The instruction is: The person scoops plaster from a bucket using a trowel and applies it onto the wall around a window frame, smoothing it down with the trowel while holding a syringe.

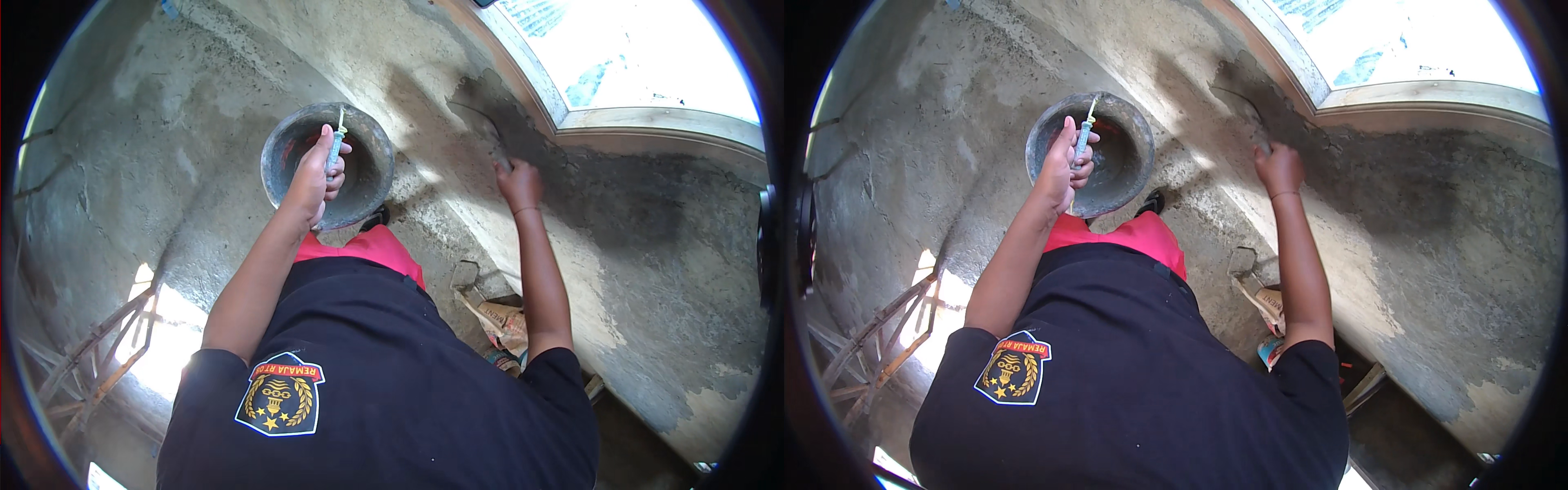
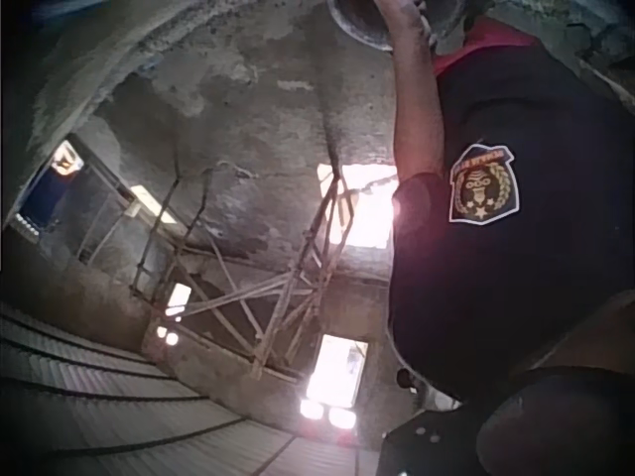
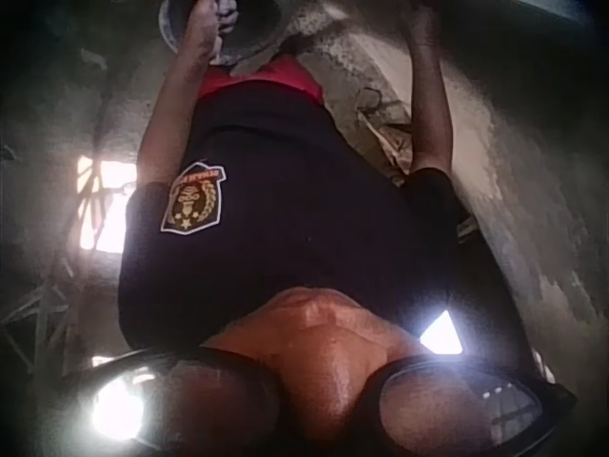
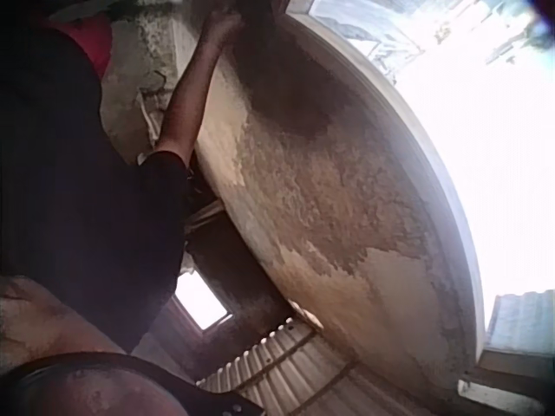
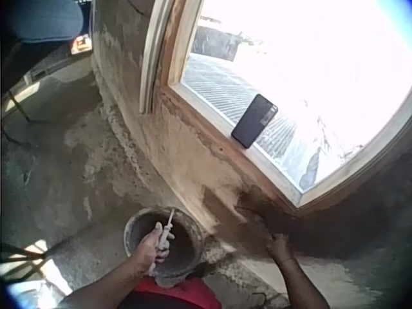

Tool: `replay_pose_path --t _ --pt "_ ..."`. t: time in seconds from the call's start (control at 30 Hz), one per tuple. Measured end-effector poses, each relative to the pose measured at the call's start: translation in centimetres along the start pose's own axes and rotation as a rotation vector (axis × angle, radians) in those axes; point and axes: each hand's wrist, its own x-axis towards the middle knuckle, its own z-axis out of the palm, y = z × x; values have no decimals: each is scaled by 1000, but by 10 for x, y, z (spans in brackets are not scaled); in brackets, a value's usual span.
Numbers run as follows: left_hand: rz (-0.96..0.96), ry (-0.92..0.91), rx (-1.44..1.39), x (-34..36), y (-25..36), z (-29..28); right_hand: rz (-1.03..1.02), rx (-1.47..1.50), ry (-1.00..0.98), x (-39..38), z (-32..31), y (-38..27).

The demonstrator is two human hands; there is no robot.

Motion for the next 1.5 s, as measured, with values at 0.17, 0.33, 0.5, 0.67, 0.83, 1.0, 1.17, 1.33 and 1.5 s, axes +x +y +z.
replay_pose_path --t 0.17,0.33,0.5,0.67,0.83,1.0,1.17,1.33,1.5 --pt "0 -9 -12 1 -1 -3 -71 27 132 -11 -19 4" --pt "0 6 -25 0 1 -5 -44 165 168 -45 -34 -2" --pt "-16 -32 -29 4 -1 -2 -56 -47 13 -22 -12 -6" --pt "-26 -39 -23 7 -5 -1 -68 -91 6 7 -19 -7" --pt "0 -29 -70 8 -3 -4 -98 24 182 -16 -36 -10" --pt "22 -34 -92 4 3 0 -53 350 212 -74 -43 14" --pt "1 -28 -17 -3 16 15 -181 388 -78 -120 -44 -15" --pt "5 -62 52 -12 35 28 -584 128 -45 -112 -29 -74" --pt "44 -113 112 -26 58 47 -809 -140 -48 -74 -12 -126"
